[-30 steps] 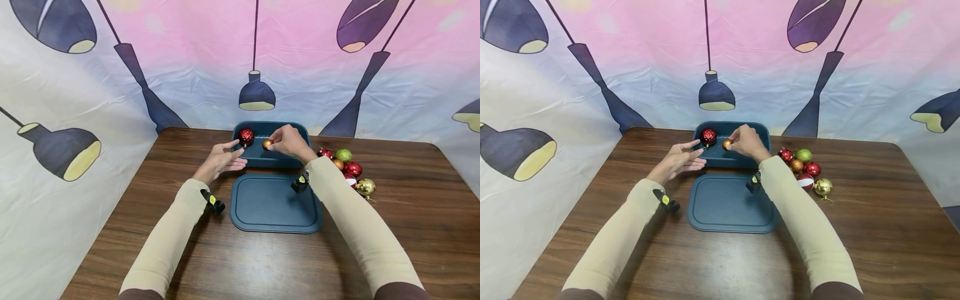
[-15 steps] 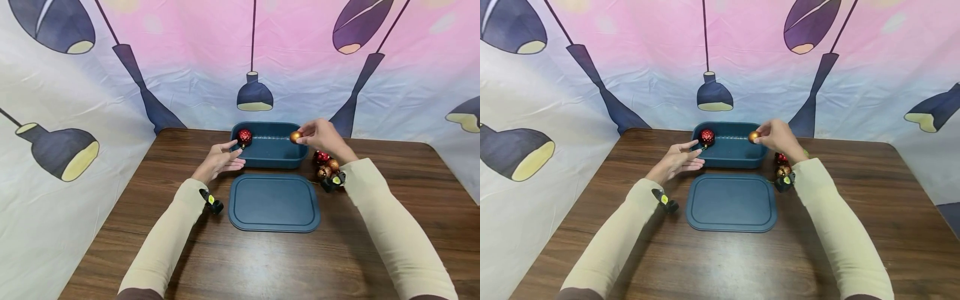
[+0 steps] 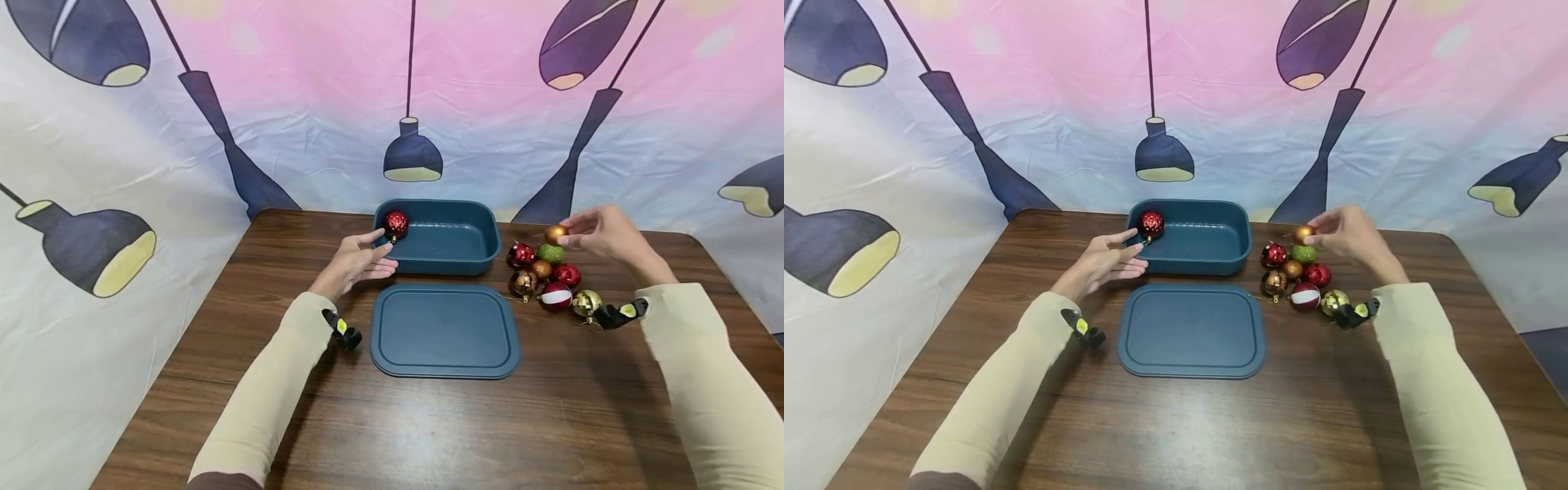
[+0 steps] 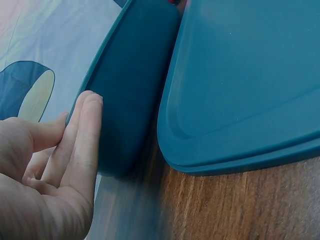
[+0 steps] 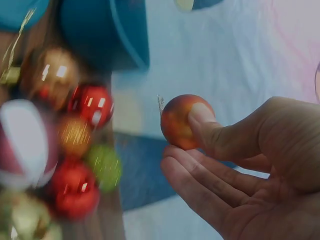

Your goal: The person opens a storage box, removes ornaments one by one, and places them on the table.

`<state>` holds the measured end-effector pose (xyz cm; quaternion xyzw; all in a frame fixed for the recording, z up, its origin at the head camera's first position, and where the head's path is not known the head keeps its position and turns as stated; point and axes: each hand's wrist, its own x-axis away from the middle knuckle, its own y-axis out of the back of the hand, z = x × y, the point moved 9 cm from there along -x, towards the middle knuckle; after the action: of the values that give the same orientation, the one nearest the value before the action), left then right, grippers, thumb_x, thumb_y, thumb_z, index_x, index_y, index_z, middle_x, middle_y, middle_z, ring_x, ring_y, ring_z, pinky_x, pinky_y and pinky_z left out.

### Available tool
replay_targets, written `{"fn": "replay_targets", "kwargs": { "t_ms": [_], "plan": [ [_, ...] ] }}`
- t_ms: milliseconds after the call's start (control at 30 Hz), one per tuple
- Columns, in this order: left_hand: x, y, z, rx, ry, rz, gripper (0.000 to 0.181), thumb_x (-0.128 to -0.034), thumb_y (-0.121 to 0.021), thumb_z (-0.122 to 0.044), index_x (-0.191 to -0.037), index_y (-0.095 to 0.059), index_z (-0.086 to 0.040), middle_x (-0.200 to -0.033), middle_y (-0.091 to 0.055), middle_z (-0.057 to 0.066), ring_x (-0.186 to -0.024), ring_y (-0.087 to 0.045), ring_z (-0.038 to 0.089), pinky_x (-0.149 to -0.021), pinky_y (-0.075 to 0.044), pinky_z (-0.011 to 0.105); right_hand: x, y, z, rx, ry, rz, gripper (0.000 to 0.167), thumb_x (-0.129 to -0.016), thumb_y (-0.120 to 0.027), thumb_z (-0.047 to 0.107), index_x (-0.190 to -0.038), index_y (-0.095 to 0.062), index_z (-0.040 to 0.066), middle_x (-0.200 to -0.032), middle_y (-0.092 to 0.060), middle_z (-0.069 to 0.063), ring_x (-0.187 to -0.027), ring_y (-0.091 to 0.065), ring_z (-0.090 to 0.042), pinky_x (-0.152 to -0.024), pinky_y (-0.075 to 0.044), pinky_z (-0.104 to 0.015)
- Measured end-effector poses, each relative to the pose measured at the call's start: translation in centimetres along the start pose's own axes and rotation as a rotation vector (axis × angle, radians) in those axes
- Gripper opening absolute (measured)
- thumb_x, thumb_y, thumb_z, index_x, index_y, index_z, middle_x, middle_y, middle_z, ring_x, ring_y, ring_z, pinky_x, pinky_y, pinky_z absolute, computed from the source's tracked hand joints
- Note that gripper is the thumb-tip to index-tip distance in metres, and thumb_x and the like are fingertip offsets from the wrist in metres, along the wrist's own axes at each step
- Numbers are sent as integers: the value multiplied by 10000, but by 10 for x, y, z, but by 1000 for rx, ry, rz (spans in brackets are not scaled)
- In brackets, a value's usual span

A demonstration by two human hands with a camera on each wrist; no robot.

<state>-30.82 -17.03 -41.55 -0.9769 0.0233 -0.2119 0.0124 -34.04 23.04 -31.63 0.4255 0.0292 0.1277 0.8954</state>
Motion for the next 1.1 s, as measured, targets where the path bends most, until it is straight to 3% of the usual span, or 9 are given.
{"fn": "replay_targets", "kwargs": {
  "t_ms": [133,267,567,800,1100],
  "plan": [
    [0,-1,0,2,0,6,602,-1007,-662,-206,-1557,-434,-296,-1064,-742,208,-925,-755,275,-795,-631,351,15,5,-31,-29,-57,6,467,-927,-755,129,-1274,-600,-141,-1092,-704,-265,-811,-652,-135,-643,-560,-239],
    [0,-1,0,4,1,10,605,-1006,-662,-204,-1558,-431,-296,-1071,-740,213,-917,-756,270,-794,-632,350,27,5,-61,-64,-112,10,477,-933,-745,126,-1284,-585,-155,-989,-742,-175,-777,-669,-114,-675,-558,-215],
    [2,0,-1,3,0,3,607,-1009,-659,-205,-1562,-425,-295,-1062,-742,212,-853,-764,236,-777,-634,339,38,-4,-100,-100,-154,41,485,-921,-737,91,-1271,-564,-196,-913,-741,-81,-761,-671,-104,-675,-577,-236],
    [1,-1,0,0,0,3,605,-1010,-657,-207,-1563,-424,-293,-1060,-743,208,-859,-763,238,-780,-633,341,44,-18,-119,-155,-183,79,466,-931,-700,42,-1288,-539,-210,-940,-730,-79,-789,-691,-97,-714,-605,-250],
    [0,0,0,-3,-1,0,600,-1011,-657,-206,-1559,-430,-298,-1050,-746,204,-854,-764,237,-803,-628,355,46,-20,-121,-165,-167,71,473,-912,-724,36,-1276,-547,-209,-924,-727,-75,-787,-642,-52,-688,-562,-190]
  ]
}}
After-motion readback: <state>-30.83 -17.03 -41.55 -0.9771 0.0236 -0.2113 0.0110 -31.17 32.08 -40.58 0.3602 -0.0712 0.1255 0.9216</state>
